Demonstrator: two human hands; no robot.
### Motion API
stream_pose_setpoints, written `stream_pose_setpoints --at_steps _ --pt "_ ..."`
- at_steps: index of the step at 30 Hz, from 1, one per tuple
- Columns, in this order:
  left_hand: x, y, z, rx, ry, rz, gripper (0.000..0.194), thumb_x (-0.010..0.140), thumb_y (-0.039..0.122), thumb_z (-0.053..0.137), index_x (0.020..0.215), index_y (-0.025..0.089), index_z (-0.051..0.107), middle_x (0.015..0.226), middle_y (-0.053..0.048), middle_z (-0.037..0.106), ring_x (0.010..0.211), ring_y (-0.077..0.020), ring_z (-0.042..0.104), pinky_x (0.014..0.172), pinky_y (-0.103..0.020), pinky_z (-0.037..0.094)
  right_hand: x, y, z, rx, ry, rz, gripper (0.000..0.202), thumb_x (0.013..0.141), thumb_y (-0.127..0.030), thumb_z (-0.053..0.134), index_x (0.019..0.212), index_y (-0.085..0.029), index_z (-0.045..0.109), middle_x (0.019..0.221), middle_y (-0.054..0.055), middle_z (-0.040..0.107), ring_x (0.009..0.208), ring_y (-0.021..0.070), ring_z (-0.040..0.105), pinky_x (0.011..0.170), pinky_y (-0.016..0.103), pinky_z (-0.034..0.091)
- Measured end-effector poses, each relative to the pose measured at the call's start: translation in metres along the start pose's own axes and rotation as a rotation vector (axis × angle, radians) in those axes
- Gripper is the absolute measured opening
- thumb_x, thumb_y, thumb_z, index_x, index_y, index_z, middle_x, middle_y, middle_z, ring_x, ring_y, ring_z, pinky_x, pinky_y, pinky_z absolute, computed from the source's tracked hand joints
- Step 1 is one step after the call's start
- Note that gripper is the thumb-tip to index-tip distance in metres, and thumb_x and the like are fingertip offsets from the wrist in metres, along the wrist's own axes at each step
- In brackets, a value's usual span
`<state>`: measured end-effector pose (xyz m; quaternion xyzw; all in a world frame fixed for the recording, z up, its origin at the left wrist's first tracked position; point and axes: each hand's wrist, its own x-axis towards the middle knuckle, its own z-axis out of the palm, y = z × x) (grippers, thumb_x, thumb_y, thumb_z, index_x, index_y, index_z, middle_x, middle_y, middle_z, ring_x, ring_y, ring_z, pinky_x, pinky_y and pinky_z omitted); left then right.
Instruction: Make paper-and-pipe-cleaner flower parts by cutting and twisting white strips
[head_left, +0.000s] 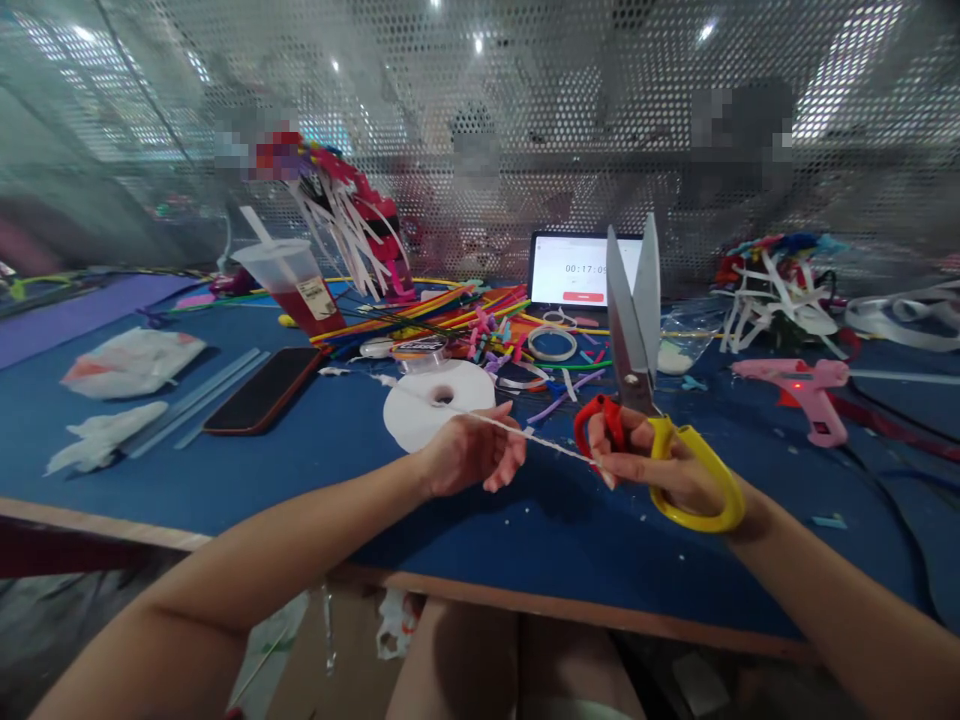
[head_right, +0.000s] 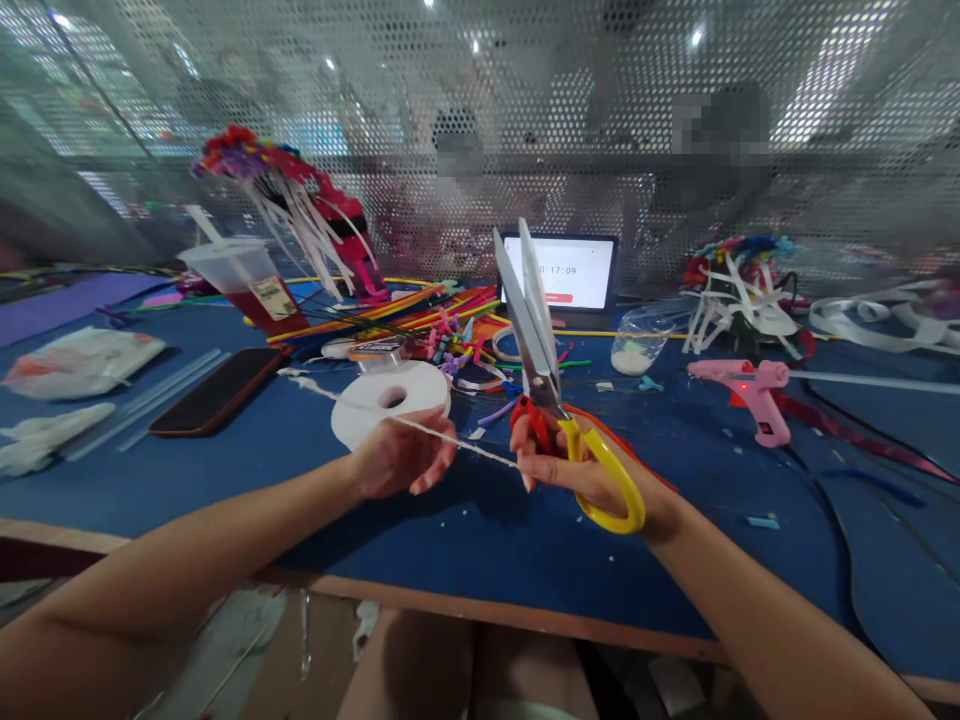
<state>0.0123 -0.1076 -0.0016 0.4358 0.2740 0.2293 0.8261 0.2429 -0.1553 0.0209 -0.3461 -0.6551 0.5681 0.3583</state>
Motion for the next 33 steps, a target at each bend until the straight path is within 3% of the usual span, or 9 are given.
stream_pose_setpoints --at_steps 3,6,13,18,23,26,33 --pt "-0.004 0.008 -0.003 0.072 -0.128 -0.134 0.056 0.073 0.056 0.046 0.048 0.009 0.062 0.034 -0.008 0.051 0.025 -0.0105 0.043 0.023 -0.018 0.022 -0.002 -0.004 -0.002 -0.083 -0.004 0.055 0.018 0.076 -0.035 0.061 0.083 -0.021 0.054 0.070 -0.001 0.053 0.065 0.0117 0.053 0.062 0.026 0.042" --pt "-0.006 0.015 -0.009 0.171 -0.209 -0.168 0.050 0.066 0.054 0.053 0.046 0.009 0.063 0.030 -0.009 0.048 0.021 -0.0107 0.038 0.021 -0.020 0.017 -0.004 -0.005 -0.004 -0.144 0.012 0.085 0.020 0.076 -0.037 0.061 0.086 -0.021 0.054 0.072 0.000 0.055 0.065 0.0126 0.054 0.063 0.028 0.044" --pt "-0.009 0.023 -0.015 0.311 -0.169 -0.178 0.027 0.060 0.036 0.065 0.047 0.012 0.064 0.032 -0.006 0.050 0.023 -0.0089 0.037 0.022 -0.019 0.019 -0.001 -0.004 -0.005 -0.175 0.009 0.037 0.020 0.077 -0.037 0.060 0.084 -0.020 0.052 0.072 -0.001 0.054 0.065 0.0110 0.054 0.063 0.025 0.044" --pt "-0.012 0.025 -0.010 0.347 -0.054 -0.047 0.029 0.061 0.037 0.066 0.047 0.012 0.062 0.031 -0.003 0.047 0.023 -0.0060 0.035 0.024 -0.017 0.018 0.005 -0.005 -0.011 -0.228 0.266 -0.023 0.038 0.070 -0.055 0.058 0.086 -0.021 0.050 0.069 0.000 0.053 0.064 0.0130 0.051 0.061 0.027 0.044" --pt "-0.009 0.022 -0.002 0.337 0.262 0.296 0.032 0.065 0.042 0.067 0.054 0.013 0.062 0.033 0.002 0.046 0.027 -0.0038 0.036 0.029 -0.015 0.022 0.005 0.000 -0.029 -0.607 0.520 -0.004 0.035 0.072 -0.050 0.056 0.091 -0.020 0.050 0.063 -0.002 0.051 0.051 0.0112 0.046 0.052 0.027 0.040" --pt "-0.008 0.018 0.004 0.355 0.395 0.426 0.030 0.066 0.042 0.067 0.060 0.013 0.064 0.036 0.002 0.050 0.030 -0.0046 0.040 0.032 -0.016 0.026 0.003 0.006 -0.031 -0.976 0.522 -0.041 0.038 0.068 -0.048 0.059 0.092 -0.019 0.049 0.067 0.000 0.056 0.051 0.0125 0.049 0.052 0.027 0.038" --pt "-0.007 0.009 0.007 0.417 0.464 0.445 0.029 0.071 0.041 0.065 0.065 0.012 0.065 0.042 0.001 0.055 0.033 -0.0054 0.045 0.033 -0.016 0.030 0.004 0.016 -0.020 -1.461 0.483 -0.012 0.051 0.069 -0.056 0.052 0.100 -0.017 0.046 0.073 0.007 0.062 0.064 0.0235 0.060 0.051 0.028 0.035"
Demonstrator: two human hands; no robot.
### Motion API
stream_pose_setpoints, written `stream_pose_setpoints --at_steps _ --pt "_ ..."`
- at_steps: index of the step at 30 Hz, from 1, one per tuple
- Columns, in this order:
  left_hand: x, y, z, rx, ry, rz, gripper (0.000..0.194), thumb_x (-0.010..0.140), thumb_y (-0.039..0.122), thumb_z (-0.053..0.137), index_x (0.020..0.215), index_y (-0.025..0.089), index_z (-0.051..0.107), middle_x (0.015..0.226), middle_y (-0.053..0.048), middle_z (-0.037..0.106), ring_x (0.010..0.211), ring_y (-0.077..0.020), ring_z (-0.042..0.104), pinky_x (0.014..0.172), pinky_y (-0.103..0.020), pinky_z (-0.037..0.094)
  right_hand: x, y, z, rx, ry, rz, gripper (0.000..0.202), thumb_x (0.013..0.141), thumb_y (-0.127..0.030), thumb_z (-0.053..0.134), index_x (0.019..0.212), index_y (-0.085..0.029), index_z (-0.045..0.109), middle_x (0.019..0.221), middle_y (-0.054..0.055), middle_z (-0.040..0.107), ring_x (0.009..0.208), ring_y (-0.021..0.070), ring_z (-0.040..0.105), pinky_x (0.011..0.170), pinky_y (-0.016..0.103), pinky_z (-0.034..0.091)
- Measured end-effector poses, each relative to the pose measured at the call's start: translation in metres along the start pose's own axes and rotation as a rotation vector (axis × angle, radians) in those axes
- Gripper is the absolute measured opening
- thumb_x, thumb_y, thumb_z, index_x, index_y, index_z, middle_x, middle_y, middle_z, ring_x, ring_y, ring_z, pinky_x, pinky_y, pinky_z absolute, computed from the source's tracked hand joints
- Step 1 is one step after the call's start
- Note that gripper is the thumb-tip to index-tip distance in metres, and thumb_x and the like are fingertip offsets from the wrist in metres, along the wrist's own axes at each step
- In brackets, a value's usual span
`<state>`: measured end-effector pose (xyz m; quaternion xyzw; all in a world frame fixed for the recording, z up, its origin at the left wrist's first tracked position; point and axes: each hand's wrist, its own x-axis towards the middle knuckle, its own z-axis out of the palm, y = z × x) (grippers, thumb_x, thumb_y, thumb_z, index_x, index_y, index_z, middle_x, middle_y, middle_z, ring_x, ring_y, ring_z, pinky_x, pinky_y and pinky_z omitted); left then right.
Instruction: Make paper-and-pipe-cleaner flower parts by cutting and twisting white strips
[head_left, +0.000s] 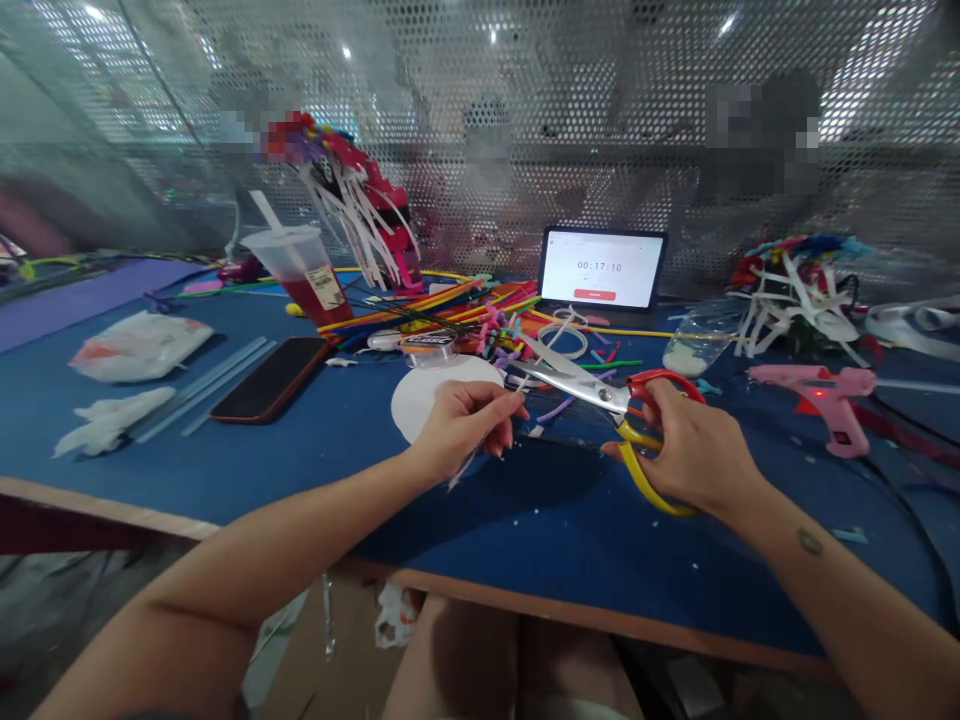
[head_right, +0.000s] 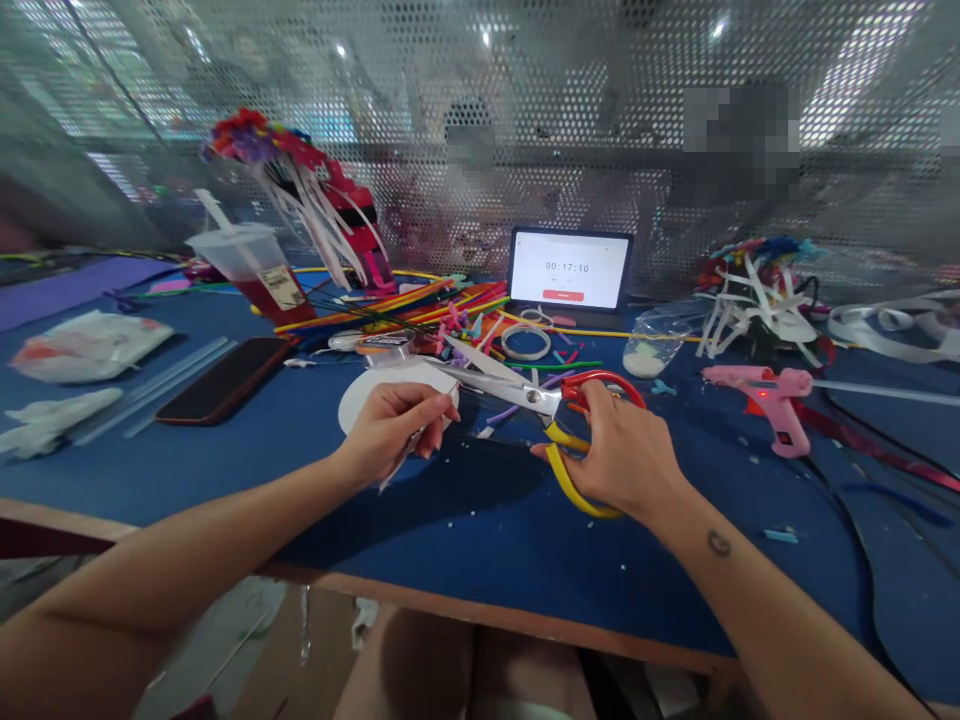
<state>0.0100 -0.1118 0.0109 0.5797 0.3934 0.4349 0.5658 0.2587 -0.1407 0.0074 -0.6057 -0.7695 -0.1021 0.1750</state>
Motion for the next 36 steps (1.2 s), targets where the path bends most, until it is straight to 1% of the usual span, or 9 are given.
stream_pose_setpoints --at_steps 6,10,14,20,25,31,36 --pt "-0.0001 -0.0037 -0.0009 0.011 0.048 0.032 0.027 0.070 0.040 0.065 0.068 0.014 0.067 0.045 0.001 0.057 0.035 -0.0061 0.048 0.033 -0.016 0.035 0.0014 0.0000 -0.0024 -0.128 0.008 0.056 0.058 0.068 -0.060 0.050 0.104 -0.015 0.046 0.074 0.008 0.063 0.064 0.0261 0.060 0.050 0.029 0.033" --pt "-0.0005 -0.0036 -0.0005 0.025 0.072 0.035 0.026 0.071 0.040 0.065 0.068 0.014 0.067 0.045 0.001 0.057 0.035 -0.0056 0.048 0.034 -0.016 0.036 0.0006 -0.0021 -0.0015 -0.185 0.014 0.027 0.058 0.069 -0.060 0.047 0.104 -0.014 0.047 0.078 0.010 0.064 0.067 0.0275 0.061 0.048 0.029 0.031" --pt "-0.0008 -0.0044 0.0007 0.038 0.087 0.031 0.027 0.070 0.040 0.065 0.069 0.014 0.067 0.044 0.001 0.056 0.034 -0.0060 0.047 0.033 -0.016 0.036 -0.0011 -0.0049 0.0014 -0.222 0.042 0.012 0.058 0.070 -0.061 0.045 0.106 -0.014 0.047 0.080 0.011 0.064 0.068 0.0268 0.061 0.047 0.027 0.030" --pt "-0.0015 -0.0033 0.0022 0.042 0.075 0.006 0.026 0.070 0.040 0.066 0.069 0.014 0.067 0.043 0.002 0.056 0.033 -0.0060 0.047 0.032 -0.016 0.035 -0.0019 -0.0079 0.0036 -0.254 0.095 -0.016 0.057 0.073 -0.062 0.042 0.103 -0.014 0.049 0.068 0.010 0.062 0.062 0.0247 0.060 0.046 0.026 0.025" --pt "-0.0007 -0.0041 0.0018 0.047 0.070 -0.009 0.025 0.071 0.039 0.065 0.069 0.014 0.067 0.044 0.002 0.056 0.033 -0.0058 0.047 0.032 -0.016 0.034 -0.0029 -0.0059 0.0030 -0.307 0.111 -0.041 0.058 0.077 -0.063 0.036 0.100 -0.012 0.052 0.060 0.009 0.061 0.053 0.0220 0.058 0.044 0.025 0.018" --pt "0.0002 -0.0062 0.0012 0.026 0.075 -0.011 0.023 0.072 0.037 0.065 0.069 0.014 0.067 0.043 0.002 0.055 0.033 -0.0055 0.047 0.032 -0.015 0.035 -0.0043 -0.0029 0.0028 -0.363 0.107 -0.093 0.058 0.082 -0.061 0.032 0.104 -0.012 0.053 0.058 0.009 0.062 0.049 0.0203 0.058 0.043 0.024 0.012" --pt "0.0003 -0.0065 0.0013 0.032 0.088 -0.014 0.023 0.071 0.037 0.066 0.069 0.014 0.067 0.043 0.002 0.055 0.033 -0.0050 0.046 0.031 -0.015 0.034 -0.0036 -0.0023 0.0042 -0.381 0.058 -0.094 0.055 0.084 -0.059 0.030 0.096 -0.013 0.057 0.053 0.008 0.061 0.044 0.0192 0.057 0.043 0.024 0.012"
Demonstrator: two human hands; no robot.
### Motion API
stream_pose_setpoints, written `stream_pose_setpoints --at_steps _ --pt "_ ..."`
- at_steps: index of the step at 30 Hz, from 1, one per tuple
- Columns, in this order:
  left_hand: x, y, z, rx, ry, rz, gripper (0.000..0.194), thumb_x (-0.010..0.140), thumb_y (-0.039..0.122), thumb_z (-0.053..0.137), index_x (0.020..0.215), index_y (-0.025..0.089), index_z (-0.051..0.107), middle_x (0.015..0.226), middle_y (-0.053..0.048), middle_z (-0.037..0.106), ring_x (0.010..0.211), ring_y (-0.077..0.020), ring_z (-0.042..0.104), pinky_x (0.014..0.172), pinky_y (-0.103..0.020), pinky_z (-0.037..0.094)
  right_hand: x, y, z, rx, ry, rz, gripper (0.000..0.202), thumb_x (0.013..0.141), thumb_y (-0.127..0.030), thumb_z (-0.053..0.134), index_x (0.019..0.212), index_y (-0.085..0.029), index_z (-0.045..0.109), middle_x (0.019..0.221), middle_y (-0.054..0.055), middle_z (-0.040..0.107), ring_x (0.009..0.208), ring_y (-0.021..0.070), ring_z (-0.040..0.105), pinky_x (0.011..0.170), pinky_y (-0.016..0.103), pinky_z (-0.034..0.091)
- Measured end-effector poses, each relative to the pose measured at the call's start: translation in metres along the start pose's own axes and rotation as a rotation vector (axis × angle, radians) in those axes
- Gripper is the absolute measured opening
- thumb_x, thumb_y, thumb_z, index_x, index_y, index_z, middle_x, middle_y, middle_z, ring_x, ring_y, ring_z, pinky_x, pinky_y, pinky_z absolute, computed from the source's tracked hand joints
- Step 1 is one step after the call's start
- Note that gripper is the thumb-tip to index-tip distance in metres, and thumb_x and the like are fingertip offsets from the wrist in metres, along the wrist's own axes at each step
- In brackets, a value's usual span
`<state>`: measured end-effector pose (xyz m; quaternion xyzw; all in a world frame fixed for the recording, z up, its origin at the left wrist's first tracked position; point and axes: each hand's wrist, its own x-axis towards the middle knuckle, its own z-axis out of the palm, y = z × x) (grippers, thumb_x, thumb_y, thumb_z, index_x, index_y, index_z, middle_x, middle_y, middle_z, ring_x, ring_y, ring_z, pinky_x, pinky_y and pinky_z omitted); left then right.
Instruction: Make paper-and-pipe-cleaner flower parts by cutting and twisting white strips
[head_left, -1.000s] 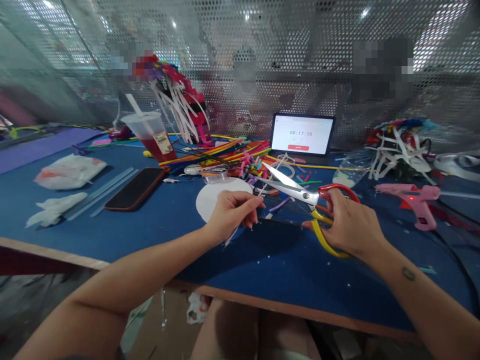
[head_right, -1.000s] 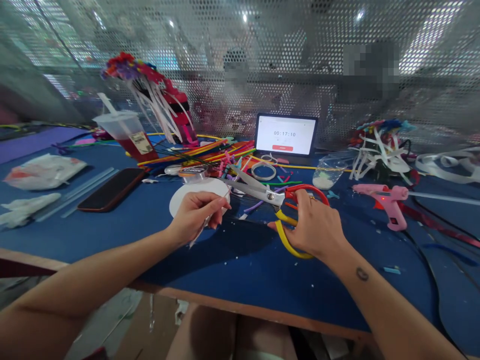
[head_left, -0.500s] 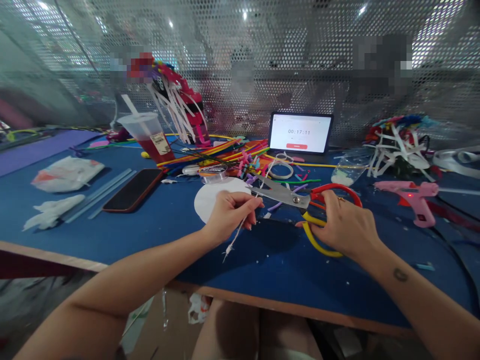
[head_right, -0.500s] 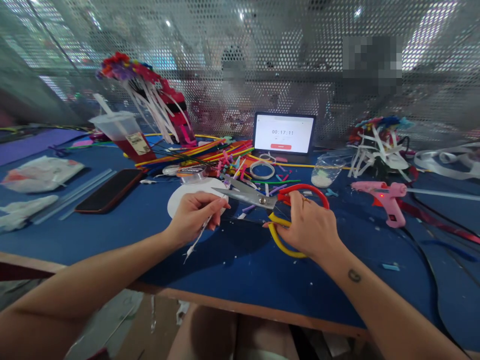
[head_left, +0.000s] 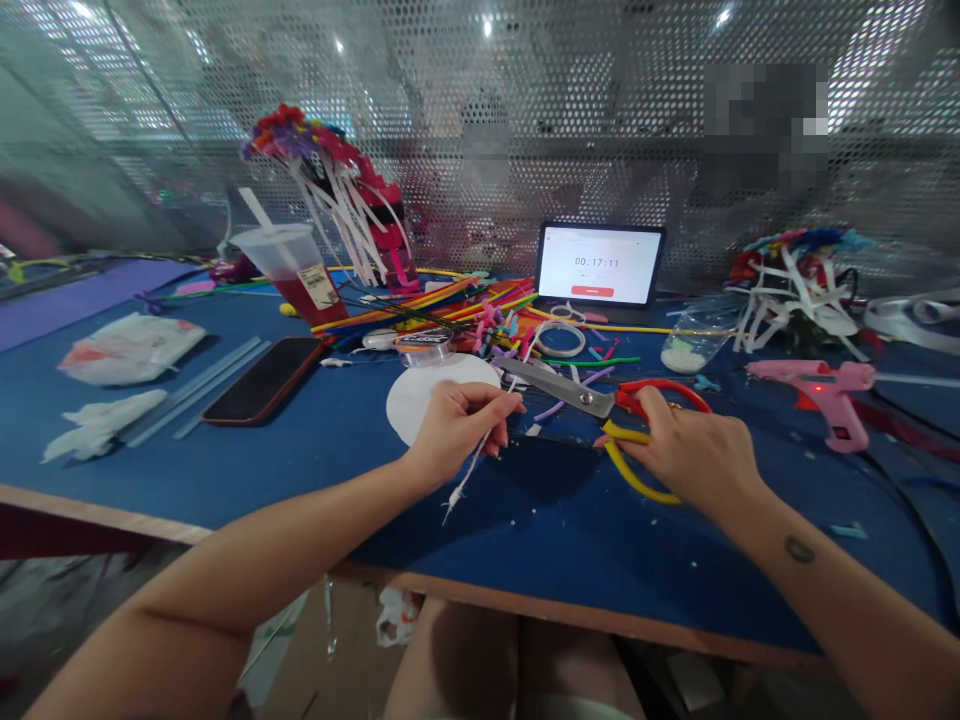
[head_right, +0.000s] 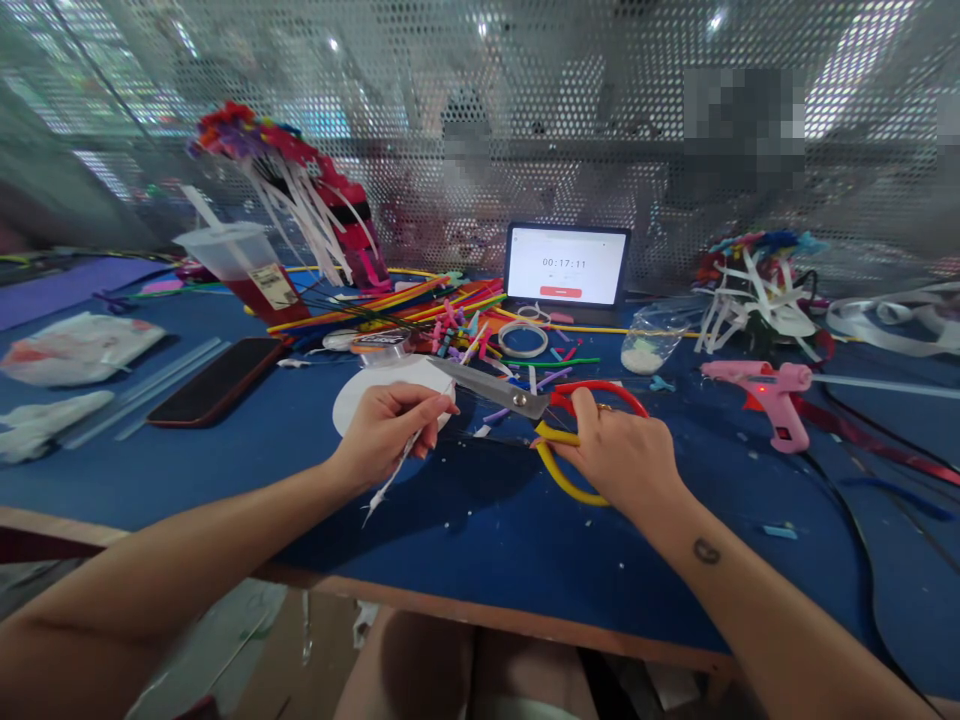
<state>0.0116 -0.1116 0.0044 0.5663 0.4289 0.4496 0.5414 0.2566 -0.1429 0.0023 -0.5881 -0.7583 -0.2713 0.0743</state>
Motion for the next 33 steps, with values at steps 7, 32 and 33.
stream_pose_setpoints --at_steps 7,32,33 --pt "0.001 0.002 -0.001 0.042 0.043 -0.005 0.023 0.071 0.036 0.064 0.069 0.013 0.065 0.041 0.004 0.052 0.032 -0.0029 0.043 0.031 -0.012 0.032 0.001 0.003 0.001 0.152 0.103 0.094 0.054 0.072 -0.064 0.043 0.098 -0.018 0.054 0.054 0.003 0.062 0.049 0.0220 0.059 0.045 0.024 0.020" --pt "-0.003 0.009 0.003 -0.030 0.052 -0.019 0.022 0.067 0.034 0.068 0.063 0.013 0.062 0.040 0.004 0.051 0.031 -0.0033 0.041 0.031 -0.014 0.029 0.002 -0.004 -0.003 0.076 0.020 0.055 0.055 0.075 -0.056 0.042 0.107 -0.013 0.047 0.068 0.008 0.063 0.060 0.0228 0.060 0.045 0.025 0.020" --pt "-0.003 0.008 0.003 -0.052 0.045 -0.025 0.022 0.067 0.033 0.068 0.063 0.013 0.063 0.040 0.004 0.051 0.031 -0.0033 0.041 0.031 -0.014 0.028 0.002 -0.003 -0.003 0.075 0.022 0.056 0.055 0.075 -0.057 0.042 0.107 -0.012 0.048 0.068 0.008 0.063 0.060 0.0229 0.059 0.045 0.025 0.020"
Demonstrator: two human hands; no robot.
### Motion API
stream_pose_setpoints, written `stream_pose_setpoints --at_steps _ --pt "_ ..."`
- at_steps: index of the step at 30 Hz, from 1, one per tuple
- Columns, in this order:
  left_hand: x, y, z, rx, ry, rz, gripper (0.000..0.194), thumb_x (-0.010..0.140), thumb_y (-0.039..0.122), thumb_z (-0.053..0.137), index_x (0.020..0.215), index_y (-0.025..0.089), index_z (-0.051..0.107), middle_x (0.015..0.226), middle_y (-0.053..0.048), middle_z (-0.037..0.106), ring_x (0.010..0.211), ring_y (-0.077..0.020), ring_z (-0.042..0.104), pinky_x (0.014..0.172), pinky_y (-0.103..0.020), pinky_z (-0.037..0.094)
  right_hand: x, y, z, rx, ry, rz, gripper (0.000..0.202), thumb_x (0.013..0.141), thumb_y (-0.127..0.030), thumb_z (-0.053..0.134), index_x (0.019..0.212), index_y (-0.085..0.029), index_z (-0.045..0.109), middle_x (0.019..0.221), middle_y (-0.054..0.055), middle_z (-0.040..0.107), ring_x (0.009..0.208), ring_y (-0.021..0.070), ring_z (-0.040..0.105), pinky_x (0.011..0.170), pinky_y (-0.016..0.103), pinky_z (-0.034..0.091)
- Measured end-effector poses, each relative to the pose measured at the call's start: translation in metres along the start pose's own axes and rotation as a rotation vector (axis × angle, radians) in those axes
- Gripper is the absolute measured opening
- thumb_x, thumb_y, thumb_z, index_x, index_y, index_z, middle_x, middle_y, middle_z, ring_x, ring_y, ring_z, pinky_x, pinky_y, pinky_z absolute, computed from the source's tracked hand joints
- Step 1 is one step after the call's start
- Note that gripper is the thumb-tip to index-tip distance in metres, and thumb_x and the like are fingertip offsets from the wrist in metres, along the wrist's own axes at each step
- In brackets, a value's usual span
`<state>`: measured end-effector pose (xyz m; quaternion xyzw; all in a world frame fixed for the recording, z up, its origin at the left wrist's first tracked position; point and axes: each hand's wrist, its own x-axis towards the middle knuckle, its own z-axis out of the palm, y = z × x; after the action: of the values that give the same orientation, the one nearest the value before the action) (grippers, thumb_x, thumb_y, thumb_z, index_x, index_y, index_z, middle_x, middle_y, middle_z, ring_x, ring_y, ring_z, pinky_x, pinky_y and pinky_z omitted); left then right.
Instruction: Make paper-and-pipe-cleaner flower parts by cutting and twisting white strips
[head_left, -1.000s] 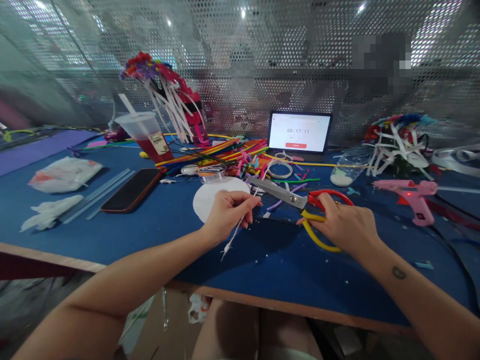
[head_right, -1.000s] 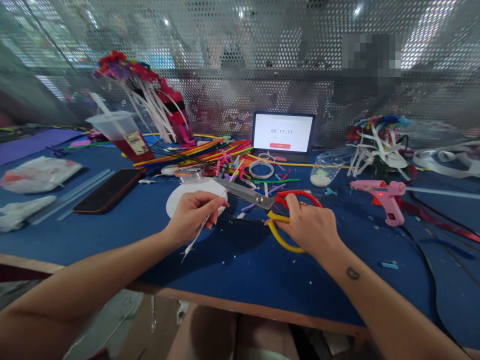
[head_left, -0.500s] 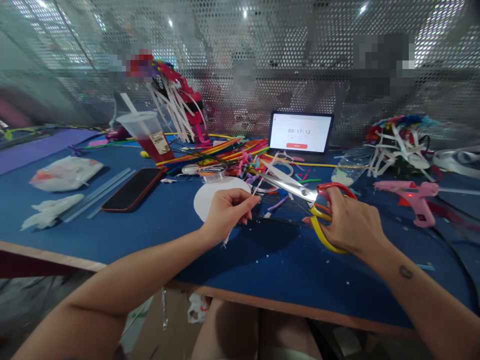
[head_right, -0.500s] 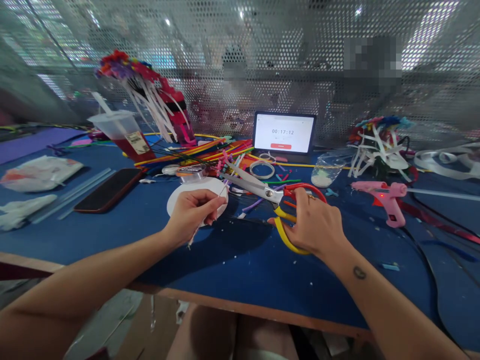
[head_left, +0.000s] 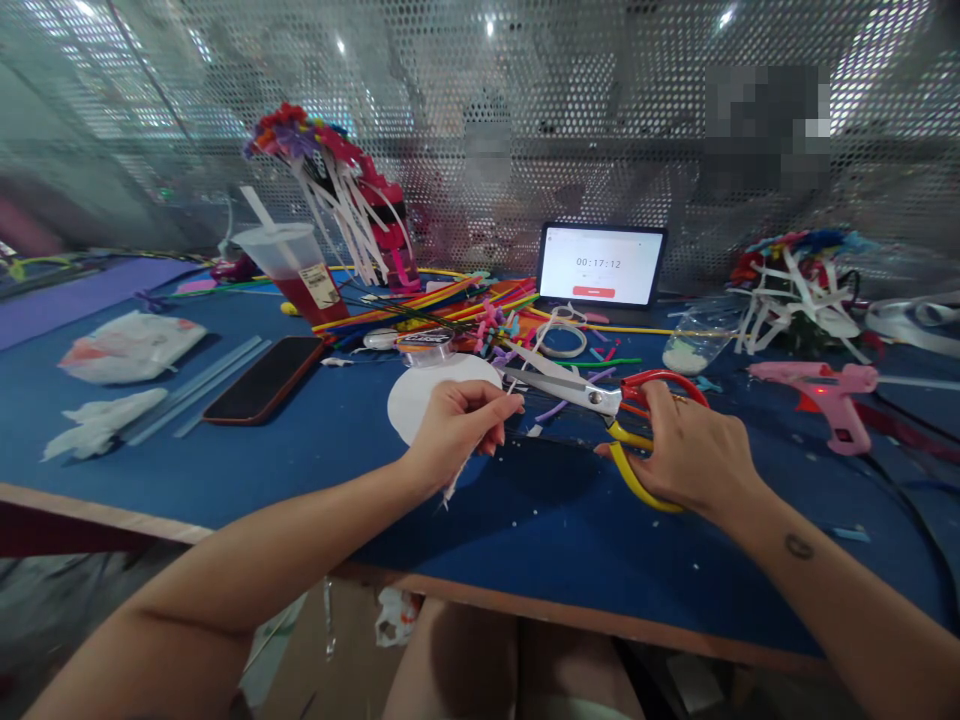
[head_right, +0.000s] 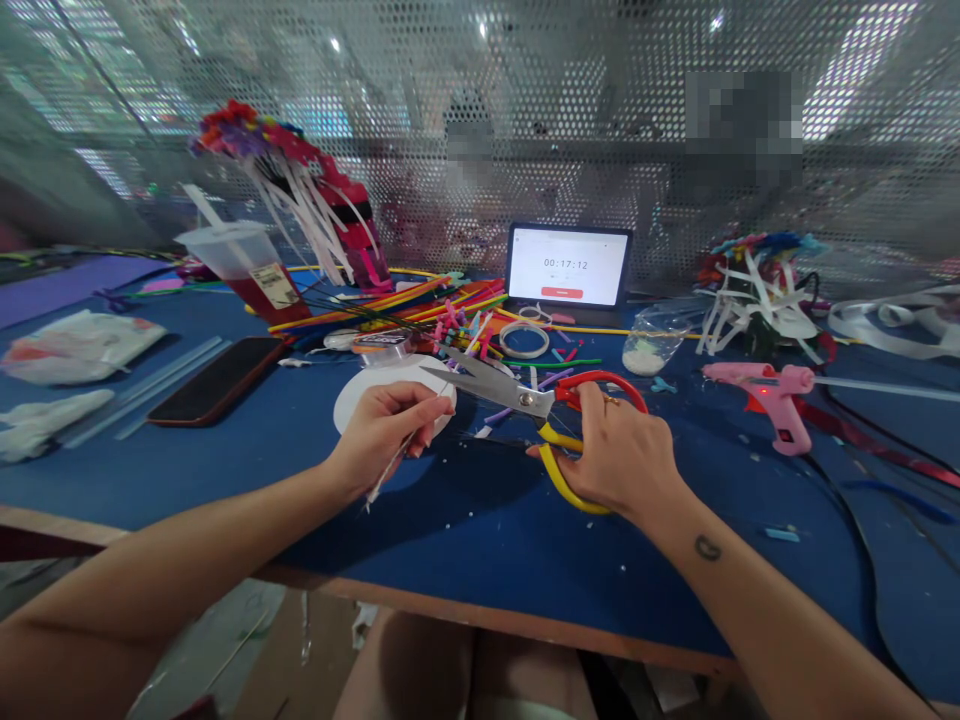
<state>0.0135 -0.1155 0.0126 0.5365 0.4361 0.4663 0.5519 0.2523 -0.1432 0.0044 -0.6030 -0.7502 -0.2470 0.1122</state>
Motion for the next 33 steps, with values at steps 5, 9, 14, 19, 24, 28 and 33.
stream_pose_setpoints --at_steps 5,9,14,19,24,28,33 --pt "0.0012 -0.0007 -0.0007 -0.102 -0.029 -0.038 0.021 0.068 0.032 0.068 0.063 0.013 0.063 0.038 0.005 0.048 0.032 -0.0024 0.038 0.031 -0.014 0.023 0.0005 0.0026 -0.0001 -0.012 0.025 0.004 0.057 0.072 -0.060 0.042 0.101 -0.011 0.048 0.071 0.010 0.062 0.064 0.0240 0.059 0.047 0.025 0.023" --pt "0.0018 -0.0007 -0.0009 -0.124 -0.035 -0.044 0.021 0.067 0.032 0.068 0.062 0.013 0.063 0.038 0.005 0.047 0.031 -0.0023 0.037 0.031 -0.014 0.022 0.0016 0.0035 -0.0003 -0.035 0.025 0.003 0.062 0.072 -0.062 0.041 0.103 -0.009 0.047 0.075 0.012 0.062 0.069 0.0250 0.059 0.048 0.026 0.026" --pt "0.0014 -0.0006 -0.0007 -0.132 -0.041 -0.055 0.021 0.067 0.032 0.069 0.061 0.013 0.063 0.038 0.005 0.047 0.031 -0.0020 0.036 0.031 -0.014 0.021 0.0017 0.0037 0.0000 -0.028 0.027 0.000 0.064 0.072 -0.063 0.040 0.106 -0.008 0.046 0.079 0.013 0.062 0.071 0.0250 0.059 0.049 0.026 0.027" --pt "-0.0011 0.0009 0.0009 -0.113 -0.048 -0.058 0.021 0.066 0.033 0.069 0.061 0.014 0.063 0.037 0.005 0.047 0.031 -0.0027 0.036 0.031 -0.015 0.022 0.0013 0.0024 -0.0002 -0.026 0.014 0.002 0.064 0.073 -0.062 0.040 0.106 -0.008 0.047 0.080 0.013 0.062 0.071 0.0246 0.058 0.049 0.026 0.028" --pt "-0.0026 0.0022 0.0024 -0.096 -0.055 -0.092 0.022 0.065 0.034 0.069 0.060 0.014 0.061 0.037 0.005 0.047 0.030 -0.0021 0.034 0.031 -0.016 0.022 0.0011 -0.0019 0.0004 -0.064 -0.011 0.020 0.062 0.074 -0.062 0.038 0.105 -0.009 0.049 0.070 0.011 0.059 0.066 0.0240 0.057 0.050 0.026 0.026" --pt "-0.0014 0.0001 0.0017 -0.100 -0.065 -0.080 0.022 0.066 0.033 0.069 0.060 0.013 0.061 0.037 0.005 0.047 0.030 -0.0017 0.034 0.032 -0.015 0.022 0.0012 -0.0024 0.0013 -0.077 -0.021 0.006 0.061 0.076 -0.063 0.037 0.104 -0.010 0.050 0.065 0.010 0.060 0.061 0.0229 0.057 0.047 0.025 0.023" --pt "-0.0003 -0.0028 0.0002 -0.111 -0.063 -0.096 0.023 0.067 0.034 0.069 0.061 0.013 0.061 0.038 0.006 0.047 0.032 -0.0016 0.035 0.033 -0.015 0.022 0.0009 0.0006 0.0021 -0.095 -0.019 -0.036 0.058 0.082 -0.059 0.033 0.102 -0.009 0.052 0.063 0.010 0.063 0.057 0.0220 0.060 0.044 0.025 0.020"
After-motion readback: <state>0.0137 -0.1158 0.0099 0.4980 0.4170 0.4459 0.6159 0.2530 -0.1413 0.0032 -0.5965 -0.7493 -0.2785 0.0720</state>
